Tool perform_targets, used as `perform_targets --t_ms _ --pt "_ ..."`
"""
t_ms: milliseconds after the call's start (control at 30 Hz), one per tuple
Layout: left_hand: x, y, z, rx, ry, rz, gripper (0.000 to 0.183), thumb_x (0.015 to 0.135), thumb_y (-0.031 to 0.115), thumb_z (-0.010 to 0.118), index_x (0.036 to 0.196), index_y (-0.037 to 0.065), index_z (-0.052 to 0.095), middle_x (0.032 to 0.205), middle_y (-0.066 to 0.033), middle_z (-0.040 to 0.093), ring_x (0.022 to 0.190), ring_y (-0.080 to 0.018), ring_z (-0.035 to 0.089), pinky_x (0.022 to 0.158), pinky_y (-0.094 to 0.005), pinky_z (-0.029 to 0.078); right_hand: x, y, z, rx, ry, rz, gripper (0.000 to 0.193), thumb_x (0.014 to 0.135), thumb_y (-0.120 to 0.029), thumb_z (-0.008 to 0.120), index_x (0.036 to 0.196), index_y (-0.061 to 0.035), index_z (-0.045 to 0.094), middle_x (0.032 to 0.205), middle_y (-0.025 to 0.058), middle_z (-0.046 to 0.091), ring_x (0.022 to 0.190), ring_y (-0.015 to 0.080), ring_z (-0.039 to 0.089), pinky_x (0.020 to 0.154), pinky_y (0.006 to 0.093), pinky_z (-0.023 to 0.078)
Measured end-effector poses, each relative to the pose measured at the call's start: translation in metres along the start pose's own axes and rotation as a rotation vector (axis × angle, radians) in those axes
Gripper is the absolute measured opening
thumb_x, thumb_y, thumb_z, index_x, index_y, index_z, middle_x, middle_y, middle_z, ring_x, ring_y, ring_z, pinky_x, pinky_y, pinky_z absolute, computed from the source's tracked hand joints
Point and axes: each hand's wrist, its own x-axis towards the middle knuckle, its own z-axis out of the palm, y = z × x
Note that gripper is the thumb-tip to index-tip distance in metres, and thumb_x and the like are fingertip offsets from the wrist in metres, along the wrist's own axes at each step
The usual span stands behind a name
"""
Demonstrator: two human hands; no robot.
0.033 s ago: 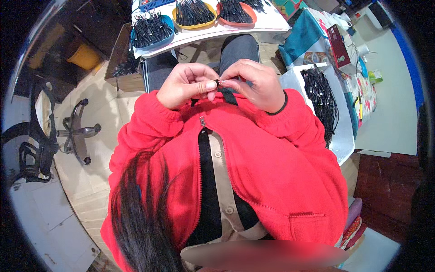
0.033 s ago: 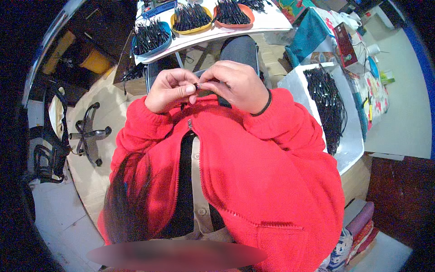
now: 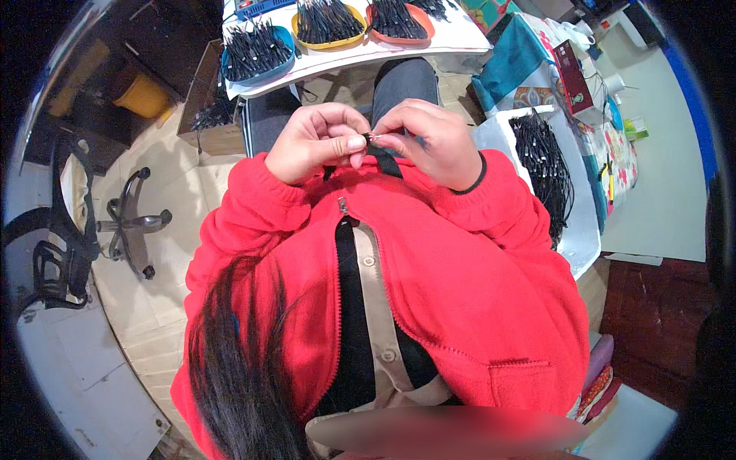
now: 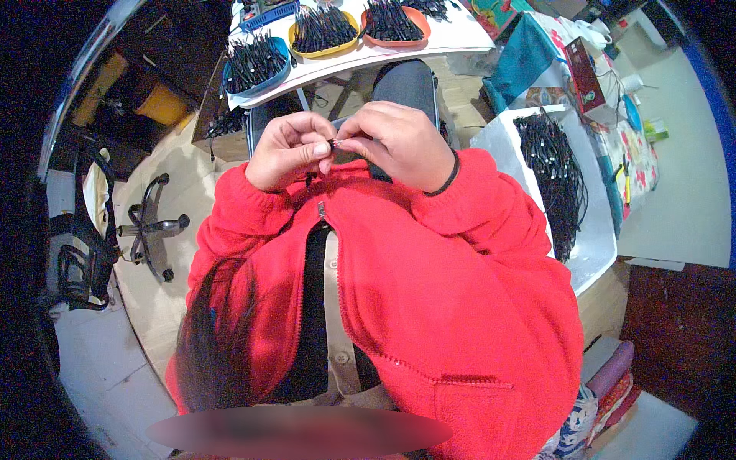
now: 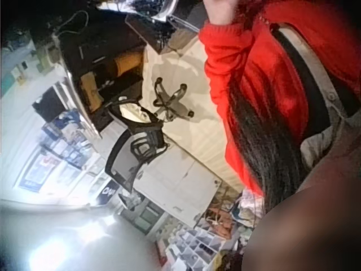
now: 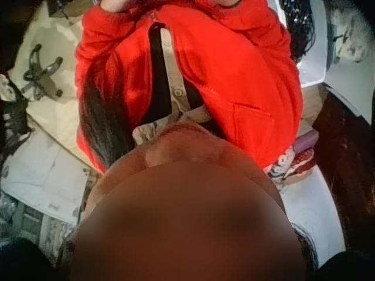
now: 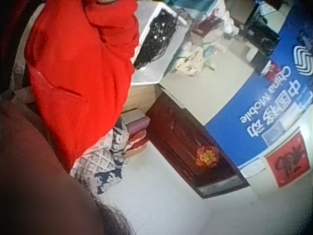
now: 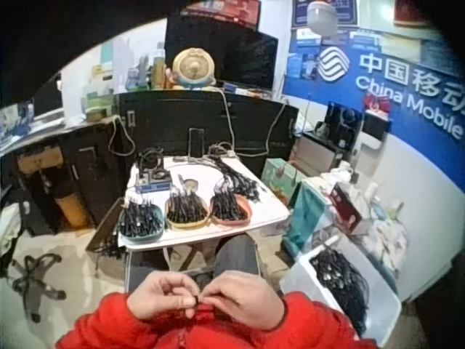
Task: The person repeatedly picks small black cylindrical components and thin metal pins from trays on a table, inserts the pins into the components, and places the assembled units into a blue tray. The process is repeated continuously throughout the clip.
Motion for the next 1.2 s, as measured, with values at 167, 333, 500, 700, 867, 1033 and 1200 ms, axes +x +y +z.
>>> perform_targets --t_ms 167,333,500,700,867,1033,1200 --pt "-0.001 -0.010 0.000 -0.112 0.016 0.068 0.016 0.083 0.006 0.064 0.096 -0.002 0.060 0.071 -0.0062 0.060 0.059 -0.0093 0.052 0.053 -0.0220 0.039 -0.001 0.012 -0.012 -0.241 0.059 -0.106 0.015 0.071 -0.003 0.068 0.083 -0.0032 0.059 0.078 0.0092 0.059 0.074 0.0263 0.059 0.065 0.0345 0.048" --pt "-0.005 -0.012 -0.005 -0.444 -0.061 0.089 0.017 0.084 0.003 0.061 0.100 -0.003 0.061 0.078 -0.0082 0.061 0.060 -0.0080 0.050 0.051 -0.0189 0.034 -0.003 0.019 -0.034 -0.350 0.090 0.008 0.025 0.072 -0.008 0.070 0.095 -0.0040 0.061 0.091 0.0104 0.062 0.084 0.0271 0.061 0.073 0.0348 0.049" --pt "-0.002 -0.016 0.002 -0.529 -0.047 0.092 0.017 0.087 0.004 0.059 0.102 -0.002 0.060 0.073 -0.0074 0.057 0.057 -0.0071 0.043 0.048 -0.0201 0.029 -0.004 0.005 -0.008 -0.061 0.155 -0.043 0.035 0.069 -0.011 0.075 0.101 -0.0054 0.064 0.097 0.0100 0.064 0.086 0.0252 0.062 0.074 0.0318 0.051" --pt "-0.004 -0.016 0.006 -0.564 -0.024 0.022 0.017 0.087 0.005 0.058 0.103 -0.002 0.060 0.070 -0.0060 0.055 0.054 -0.0070 0.039 0.048 -0.0205 0.028 0.010 0.002 0.004 0.000 0.227 -0.208 0.024 0.068 -0.006 0.074 0.090 -0.0045 0.064 0.085 0.0084 0.062 0.075 0.0236 0.060 0.064 0.0307 0.049" --pt "-0.001 -0.015 0.007 -0.485 -0.075 0.062 0.015 0.086 0.004 0.060 0.100 -0.002 0.061 0.072 -0.0062 0.058 0.057 -0.0083 0.045 0.050 -0.0205 0.032 0.000 -0.002 0.006 0.127 0.133 -0.003 0.014 0.079 -0.008 0.068 0.089 -0.0016 0.060 0.082 0.0065 0.060 0.074 0.0204 0.059 0.067 0.0280 0.047" --pt "-0.008 0.002 0.006 0.481 0.075 0.333 0.010 0.083 -0.001 0.061 0.092 -0.004 0.064 0.080 -0.0064 0.063 0.067 -0.0127 0.058 0.060 -0.0231 0.045 -0.009 0.003 0.012 1.126 -0.089 0.607 0.017 0.092 -0.016 0.057 0.096 0.0006 0.056 0.087 -0.0003 0.057 0.079 0.0084 0.053 0.071 0.0231 0.043" --pt "-0.008 0.002 0.008 0.565 0.111 0.385 0.011 0.084 0.003 0.062 0.092 -0.004 0.064 0.080 -0.0065 0.063 0.066 -0.0117 0.058 0.059 -0.0244 0.045 -0.009 0.005 0.009 1.057 -0.113 0.651 0.018 0.090 -0.016 0.059 0.099 -0.0002 0.058 0.086 0.0015 0.058 0.079 0.0088 0.055 0.070 0.0212 0.043"
